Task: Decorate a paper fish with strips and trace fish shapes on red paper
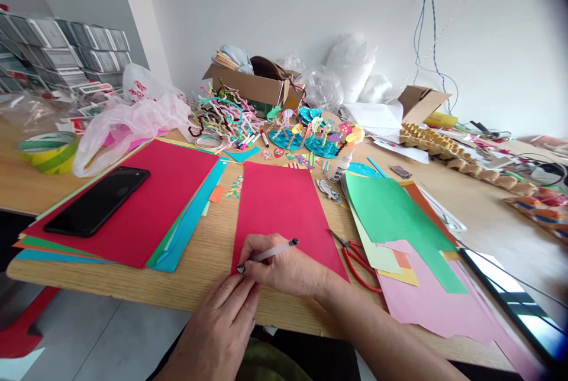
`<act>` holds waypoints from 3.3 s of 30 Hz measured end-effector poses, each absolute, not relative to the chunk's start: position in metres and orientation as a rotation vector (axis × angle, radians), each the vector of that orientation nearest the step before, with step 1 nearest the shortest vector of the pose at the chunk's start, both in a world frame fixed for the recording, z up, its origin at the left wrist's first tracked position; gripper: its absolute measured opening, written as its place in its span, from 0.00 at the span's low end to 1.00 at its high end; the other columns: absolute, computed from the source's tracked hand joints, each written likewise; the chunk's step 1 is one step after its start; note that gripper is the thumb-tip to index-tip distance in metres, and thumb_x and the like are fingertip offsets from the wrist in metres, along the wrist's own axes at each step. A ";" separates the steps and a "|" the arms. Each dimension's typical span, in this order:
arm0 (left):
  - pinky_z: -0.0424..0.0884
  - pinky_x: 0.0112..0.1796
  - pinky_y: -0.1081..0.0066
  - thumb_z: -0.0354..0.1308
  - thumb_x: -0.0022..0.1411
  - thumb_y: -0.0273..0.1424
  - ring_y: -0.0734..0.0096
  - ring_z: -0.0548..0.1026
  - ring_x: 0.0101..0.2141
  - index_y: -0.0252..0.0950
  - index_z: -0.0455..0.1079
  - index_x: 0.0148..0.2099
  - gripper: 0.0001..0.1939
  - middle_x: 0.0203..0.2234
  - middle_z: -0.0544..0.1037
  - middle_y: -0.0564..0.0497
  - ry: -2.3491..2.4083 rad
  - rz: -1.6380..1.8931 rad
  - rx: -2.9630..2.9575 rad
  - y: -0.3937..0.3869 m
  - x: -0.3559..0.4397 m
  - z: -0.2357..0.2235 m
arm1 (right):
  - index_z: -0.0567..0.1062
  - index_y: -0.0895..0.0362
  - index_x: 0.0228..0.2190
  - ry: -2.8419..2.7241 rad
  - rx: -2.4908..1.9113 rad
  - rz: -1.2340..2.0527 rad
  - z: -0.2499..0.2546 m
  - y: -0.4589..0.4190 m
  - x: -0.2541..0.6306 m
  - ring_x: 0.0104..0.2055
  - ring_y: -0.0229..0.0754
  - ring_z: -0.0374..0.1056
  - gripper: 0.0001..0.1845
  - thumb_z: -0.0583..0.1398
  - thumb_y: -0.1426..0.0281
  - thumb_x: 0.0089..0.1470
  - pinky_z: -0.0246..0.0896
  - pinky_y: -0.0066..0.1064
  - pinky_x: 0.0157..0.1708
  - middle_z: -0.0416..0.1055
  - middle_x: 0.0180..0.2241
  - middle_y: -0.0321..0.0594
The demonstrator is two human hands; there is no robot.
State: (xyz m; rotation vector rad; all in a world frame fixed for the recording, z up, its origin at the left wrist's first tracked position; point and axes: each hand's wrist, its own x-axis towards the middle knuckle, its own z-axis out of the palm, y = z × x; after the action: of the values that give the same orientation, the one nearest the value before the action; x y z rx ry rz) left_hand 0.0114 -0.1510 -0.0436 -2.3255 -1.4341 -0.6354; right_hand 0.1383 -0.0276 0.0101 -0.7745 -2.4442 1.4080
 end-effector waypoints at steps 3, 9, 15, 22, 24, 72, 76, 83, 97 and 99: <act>0.68 0.46 0.69 0.41 0.66 0.25 0.69 0.73 0.45 0.33 0.70 0.47 0.17 0.44 0.77 0.51 -1.434 -0.633 -2.323 -0.151 0.011 -0.043 | 0.72 0.60 0.26 -2.445 -0.785 1.406 0.011 -0.028 0.138 0.23 0.31 0.62 0.07 0.56 0.81 0.44 0.55 0.18 0.21 0.67 0.22 0.32; 0.68 0.46 0.69 0.40 0.67 0.25 0.69 0.74 0.44 0.32 0.70 0.47 0.17 0.43 0.77 0.51 -1.413 -0.633 -2.314 -0.149 0.010 -0.044 | 0.72 0.60 0.26 -2.438 -0.770 1.413 0.009 -0.027 0.139 0.23 0.31 0.62 0.07 0.55 0.80 0.44 0.55 0.18 0.21 0.67 0.22 0.32; 0.68 0.46 0.69 0.40 0.66 0.26 0.69 0.73 0.45 0.32 0.69 0.48 0.17 0.44 0.77 0.50 -1.426 -0.630 -2.329 -0.149 0.010 -0.046 | 0.72 0.59 0.27 -2.436 -0.770 1.427 0.008 -0.027 0.140 0.24 0.31 0.62 0.07 0.55 0.80 0.44 0.55 0.18 0.21 0.68 0.23 0.32; 0.68 0.46 0.69 0.41 0.66 0.25 0.68 0.73 0.45 0.33 0.69 0.48 0.17 0.44 0.77 0.51 -1.422 -0.651 -2.303 -0.150 0.011 -0.046 | 0.72 0.60 0.26 -2.434 -0.774 1.432 0.009 -0.027 0.139 0.23 0.31 0.62 0.07 0.55 0.81 0.44 0.54 0.18 0.21 0.67 0.22 0.32; 0.68 0.47 0.69 0.42 0.65 0.25 0.68 0.72 0.45 0.32 0.70 0.48 0.16 0.43 0.77 0.51 -1.422 -0.668 -2.303 -0.150 0.012 -0.045 | 0.72 0.60 0.26 -2.433 -0.772 1.430 0.010 -0.026 0.139 0.23 0.31 0.62 0.07 0.55 0.81 0.44 0.54 0.18 0.21 0.67 0.22 0.32; 0.69 0.44 0.64 0.40 0.62 0.21 0.66 0.74 0.40 0.34 0.71 0.45 0.19 0.38 0.78 0.50 -1.420 -0.689 -2.323 -0.142 0.012 -0.036 | 0.71 0.60 0.24 -2.402 -0.833 1.391 0.012 -0.028 0.136 0.21 0.30 0.60 0.08 0.55 0.82 0.42 0.54 0.17 0.20 0.66 0.20 0.30; 0.67 0.45 0.65 0.41 0.62 0.20 0.66 0.73 0.40 0.33 0.70 0.46 0.18 0.38 0.77 0.50 -1.378 -0.657 -2.335 -0.140 0.012 -0.036 | 0.71 0.59 0.25 -2.418 -0.831 1.386 0.012 -0.026 0.137 0.22 0.31 0.61 0.07 0.55 0.81 0.42 0.54 0.17 0.20 0.67 0.20 0.31; 0.62 0.49 0.64 0.42 0.61 0.21 0.65 0.71 0.41 0.33 0.69 0.48 0.18 0.38 0.76 0.49 -1.426 -0.649 -2.354 -0.141 0.013 -0.041 | 0.71 0.59 0.26 -2.422 -0.848 1.434 0.014 -0.024 0.139 0.22 0.31 0.62 0.08 0.55 0.81 0.43 0.54 0.18 0.19 0.67 0.21 0.31; 0.60 0.49 0.62 0.42 0.62 0.22 0.65 0.71 0.40 0.34 0.68 0.49 0.18 0.38 0.76 0.50 -1.429 -0.641 -2.384 -0.138 0.013 -0.038 | 0.71 0.61 0.26 -2.345 -0.830 1.484 0.011 -0.020 0.145 0.23 0.31 0.62 0.08 0.54 0.81 0.42 0.55 0.19 0.20 0.67 0.22 0.32; 0.59 0.49 0.62 0.42 0.62 0.22 0.65 0.71 0.40 0.33 0.68 0.49 0.18 0.37 0.76 0.50 -1.432 -0.657 -2.368 -0.137 0.013 -0.038 | 0.71 0.60 0.26 -2.348 -0.825 1.483 0.011 -0.019 0.146 0.23 0.31 0.62 0.09 0.54 0.82 0.42 0.54 0.19 0.20 0.67 0.21 0.32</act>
State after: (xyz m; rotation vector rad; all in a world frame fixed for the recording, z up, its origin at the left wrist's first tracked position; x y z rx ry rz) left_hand 0.0133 -0.1372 -0.0383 -2.3677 -1.4320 -0.6573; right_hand 0.1458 -0.0193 0.0112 -0.8255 -2.3484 1.4825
